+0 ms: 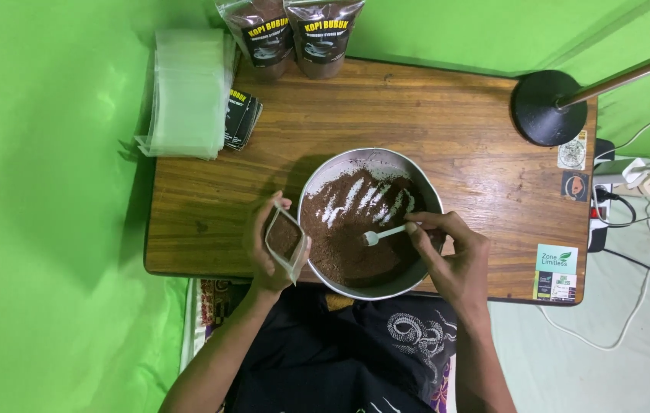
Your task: Filling a small plastic bag with ground coffee from a bowl using a spoon and a plastic guide.
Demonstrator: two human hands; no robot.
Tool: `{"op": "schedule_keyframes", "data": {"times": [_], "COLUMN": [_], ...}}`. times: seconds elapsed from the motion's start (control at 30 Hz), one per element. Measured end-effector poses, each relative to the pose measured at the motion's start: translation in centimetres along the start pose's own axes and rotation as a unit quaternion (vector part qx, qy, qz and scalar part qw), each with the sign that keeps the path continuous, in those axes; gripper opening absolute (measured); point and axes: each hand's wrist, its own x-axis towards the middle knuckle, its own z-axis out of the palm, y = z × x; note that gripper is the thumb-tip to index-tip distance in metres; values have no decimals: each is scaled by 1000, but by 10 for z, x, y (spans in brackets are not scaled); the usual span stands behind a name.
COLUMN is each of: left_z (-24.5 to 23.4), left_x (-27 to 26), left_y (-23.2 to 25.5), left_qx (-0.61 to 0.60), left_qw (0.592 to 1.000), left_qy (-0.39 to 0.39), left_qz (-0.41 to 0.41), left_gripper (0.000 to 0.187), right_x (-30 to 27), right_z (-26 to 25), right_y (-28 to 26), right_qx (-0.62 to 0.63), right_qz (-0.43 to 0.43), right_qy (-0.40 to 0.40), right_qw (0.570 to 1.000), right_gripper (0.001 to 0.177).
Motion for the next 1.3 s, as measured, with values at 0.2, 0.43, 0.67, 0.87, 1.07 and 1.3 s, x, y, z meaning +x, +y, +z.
{"op": "schedule_keyframes", "data": {"times": [0.2, 0.43, 0.67, 0.87, 1.07, 1.3], "left_z": [-2, -1, 2, -4, -17, -38], "left_x": [11, 15, 24, 25, 6, 17], "left_y": [18, 27, 43, 47, 31, 39], "left_qx": [71, 111, 171, 221, 214, 220], "left_qw": [997, 991, 978, 963, 963, 968], "left_qy": [-20, -26, -62, -98, -131, -93], "left_qz": [22, 64, 100, 117, 94, 76], "left_gripper": [69, 73, 73, 76, 77, 69], "right_x": [8, 9, 8, -1, -6, -2], "right_z": [7, -3, -8, -1, -13, 5], "right_y": [-2, -12, -56, -60, -30, -11], "right_qx": [72, 119, 114, -81, -22, -135], "right_qz": [35, -1, -148, -355, -276, -60], "right_qy": [15, 32, 27, -103, 79, -38], "right_qw": [997, 992, 982, 926, 958, 988], "right_gripper": [15, 15, 8, 5, 13, 11]}}
